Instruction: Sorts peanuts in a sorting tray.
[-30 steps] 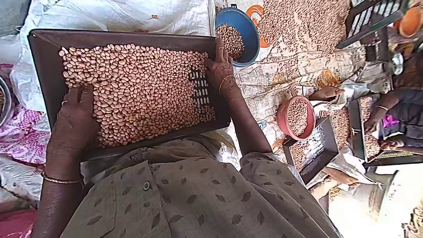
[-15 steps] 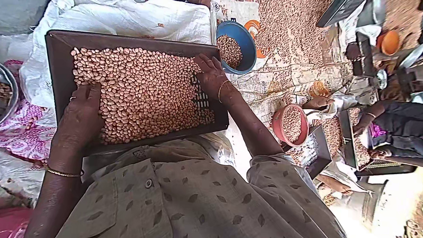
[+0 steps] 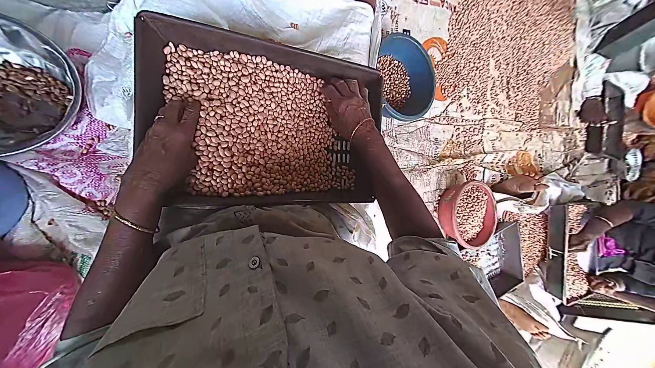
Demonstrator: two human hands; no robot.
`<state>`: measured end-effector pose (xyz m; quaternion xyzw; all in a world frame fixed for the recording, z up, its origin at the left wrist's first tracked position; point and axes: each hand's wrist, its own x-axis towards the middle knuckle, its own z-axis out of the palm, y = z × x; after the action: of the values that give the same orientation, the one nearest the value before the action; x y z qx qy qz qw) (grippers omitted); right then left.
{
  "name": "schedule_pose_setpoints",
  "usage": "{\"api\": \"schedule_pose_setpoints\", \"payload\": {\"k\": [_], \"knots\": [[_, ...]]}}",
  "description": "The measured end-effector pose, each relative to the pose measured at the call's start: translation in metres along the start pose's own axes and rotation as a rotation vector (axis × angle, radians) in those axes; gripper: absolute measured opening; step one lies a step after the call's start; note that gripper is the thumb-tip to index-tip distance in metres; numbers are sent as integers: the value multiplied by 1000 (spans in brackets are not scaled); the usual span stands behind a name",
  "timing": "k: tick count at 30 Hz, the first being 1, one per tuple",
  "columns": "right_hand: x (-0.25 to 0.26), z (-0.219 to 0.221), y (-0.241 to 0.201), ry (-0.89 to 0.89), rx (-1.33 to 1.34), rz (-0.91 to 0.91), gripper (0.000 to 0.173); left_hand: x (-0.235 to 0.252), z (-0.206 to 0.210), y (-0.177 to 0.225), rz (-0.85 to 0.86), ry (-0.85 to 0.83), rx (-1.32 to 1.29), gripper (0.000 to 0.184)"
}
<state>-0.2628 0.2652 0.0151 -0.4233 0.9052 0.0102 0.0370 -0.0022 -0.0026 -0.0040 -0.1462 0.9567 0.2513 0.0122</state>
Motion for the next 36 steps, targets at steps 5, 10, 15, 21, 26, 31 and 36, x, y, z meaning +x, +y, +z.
{"api": "schedule_pose_setpoints", "payload": {"k": [5,10,15,21,26,31,36], "knots": [[-17,-6,-3,-96,-21,229,35,-1,1,-2,15,-2,-8,83],[-59,-19,-18,-206,232,246,31,-1,2,-3,37,27,-21,83],[-102,-25,-10,186,754,282,34,-2,0,1,7,13,2,83],[-129,-40,-13,-136,412,443,35,-8,5,-4,-25,12,30,88],[-138,-21,-48,-385,297,410,37,-6,4,-5,-6,15,25,90],[-144,1,-55,66,1202,137,36,-6,4,-3,28,75,-18,75],[-136,-2,-22,575,606,279,26,-14,6,-5,103,204,-55,51]]}}
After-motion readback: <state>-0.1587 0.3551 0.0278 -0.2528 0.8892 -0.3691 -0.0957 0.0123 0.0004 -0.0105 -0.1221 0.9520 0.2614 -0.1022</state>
